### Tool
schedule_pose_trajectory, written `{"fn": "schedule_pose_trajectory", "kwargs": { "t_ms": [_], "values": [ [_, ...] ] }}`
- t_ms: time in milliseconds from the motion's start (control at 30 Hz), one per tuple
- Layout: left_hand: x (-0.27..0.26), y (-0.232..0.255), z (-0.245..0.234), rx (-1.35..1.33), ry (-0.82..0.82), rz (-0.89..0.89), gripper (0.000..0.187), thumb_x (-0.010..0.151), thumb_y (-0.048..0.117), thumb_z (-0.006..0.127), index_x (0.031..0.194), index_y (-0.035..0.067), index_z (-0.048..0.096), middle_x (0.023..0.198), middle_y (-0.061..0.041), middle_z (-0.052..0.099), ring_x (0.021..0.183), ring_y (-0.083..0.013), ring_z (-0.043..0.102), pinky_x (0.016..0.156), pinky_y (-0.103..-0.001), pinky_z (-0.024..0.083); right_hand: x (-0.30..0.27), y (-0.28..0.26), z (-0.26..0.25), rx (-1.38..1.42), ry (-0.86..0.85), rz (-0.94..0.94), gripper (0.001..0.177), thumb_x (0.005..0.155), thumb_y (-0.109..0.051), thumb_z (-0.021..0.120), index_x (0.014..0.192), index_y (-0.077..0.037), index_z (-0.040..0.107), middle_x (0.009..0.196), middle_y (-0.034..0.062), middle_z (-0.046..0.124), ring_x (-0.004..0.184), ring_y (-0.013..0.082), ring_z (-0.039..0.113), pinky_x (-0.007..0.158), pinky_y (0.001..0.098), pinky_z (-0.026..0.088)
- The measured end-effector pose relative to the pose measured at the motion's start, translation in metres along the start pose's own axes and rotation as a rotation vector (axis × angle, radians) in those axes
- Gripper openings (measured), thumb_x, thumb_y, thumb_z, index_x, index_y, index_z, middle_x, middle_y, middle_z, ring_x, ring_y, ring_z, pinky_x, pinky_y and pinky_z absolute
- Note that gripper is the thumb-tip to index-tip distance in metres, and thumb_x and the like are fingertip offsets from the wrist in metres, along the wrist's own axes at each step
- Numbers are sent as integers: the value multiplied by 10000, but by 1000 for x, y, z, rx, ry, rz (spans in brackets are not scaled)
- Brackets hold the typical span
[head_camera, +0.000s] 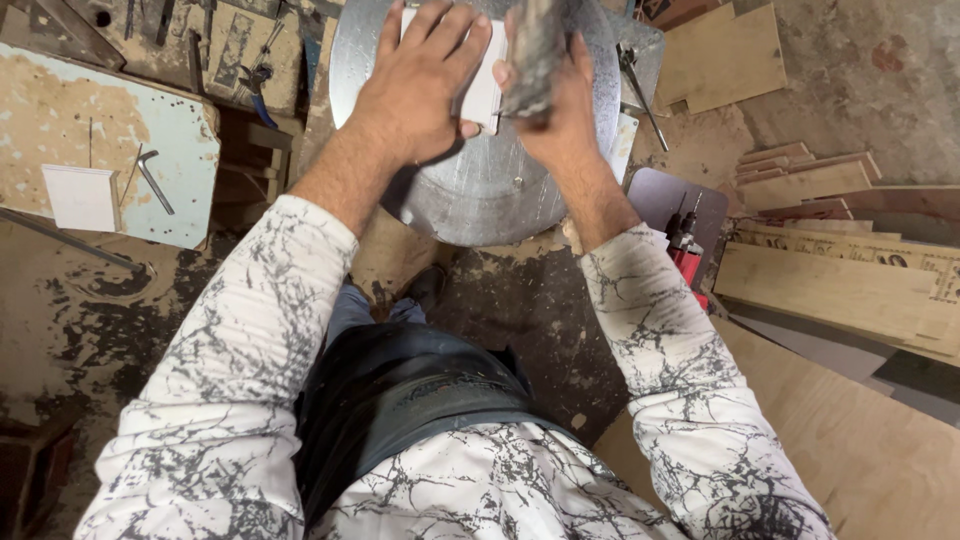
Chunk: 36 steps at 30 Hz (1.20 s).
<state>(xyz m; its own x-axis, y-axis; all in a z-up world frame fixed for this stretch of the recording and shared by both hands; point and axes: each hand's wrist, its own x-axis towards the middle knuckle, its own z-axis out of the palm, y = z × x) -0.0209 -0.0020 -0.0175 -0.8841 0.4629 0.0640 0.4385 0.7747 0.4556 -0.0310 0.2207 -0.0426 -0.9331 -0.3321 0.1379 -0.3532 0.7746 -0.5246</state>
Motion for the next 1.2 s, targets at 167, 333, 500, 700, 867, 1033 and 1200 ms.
{"fn": "schedule_pose_trajectory", "kwargs": {
  "t_ms": [167,333,500,700,867,1033,1200],
  "values": [
    [-33,24,-9,-51,-104,-4,1093,698,423,892,1555,44,331,1603,-176,287,1486,-370,210,1189,-633,72,-40,-3,6,-239,90,-94,75,1026,-216,595,1045,-184,659,1525,281,518,1498,393,429,1257,526,214],
    [-96,50,-22,-108,-100,10,1007,713,299,888,1525,9,368,1546,-182,377,1457,-387,297,1193,-641,149,-94,-16,5,-176,111,110,408,1095,-227,523,1441,-32,613,1489,226,583,1469,380,474,1283,548,239],
    [-178,38,-31,-212,-37,-96,981,656,233,906,1481,-3,431,1501,-178,446,1417,-381,371,1159,-638,265,-114,-31,2,-196,153,36,451,1052,-190,508,1451,3,591,1509,258,562,1461,451,448,1241,553,253],
    [-298,-73,-13,-281,389,-597,994,581,176,966,1436,-17,498,1380,-247,572,1300,-443,506,1112,-520,400,-115,-42,8,-224,237,29,413,1064,-145,543,1429,21,637,1492,264,588,1463,465,471,1235,566,259],
    [-370,-189,25,-239,472,-1146,960,555,184,991,1375,-5,531,1328,-230,595,1269,-454,513,1079,-536,405,-112,-48,8,-244,282,-47,370,1107,-175,539,1388,32,661,1439,281,633,1407,476,551,1218,549,354],
    [-389,-276,57,-193,448,-1328,943,577,209,1013,1334,-18,498,1321,-225,571,1285,-437,495,1108,-548,385,-110,-61,9,-303,241,16,411,1191,-213,492,1448,81,620,1495,307,610,1450,514,511,1257,571,323],
    [-367,-345,66,-217,406,-1313,1061,640,235,1005,1452,-56,386,1399,-260,512,1350,-425,456,1176,-554,369,-107,-77,13,-306,217,66,441,1208,-193,456,1483,128,582,1577,316,583,1522,519,479,1306,579,281]
  ]
}}
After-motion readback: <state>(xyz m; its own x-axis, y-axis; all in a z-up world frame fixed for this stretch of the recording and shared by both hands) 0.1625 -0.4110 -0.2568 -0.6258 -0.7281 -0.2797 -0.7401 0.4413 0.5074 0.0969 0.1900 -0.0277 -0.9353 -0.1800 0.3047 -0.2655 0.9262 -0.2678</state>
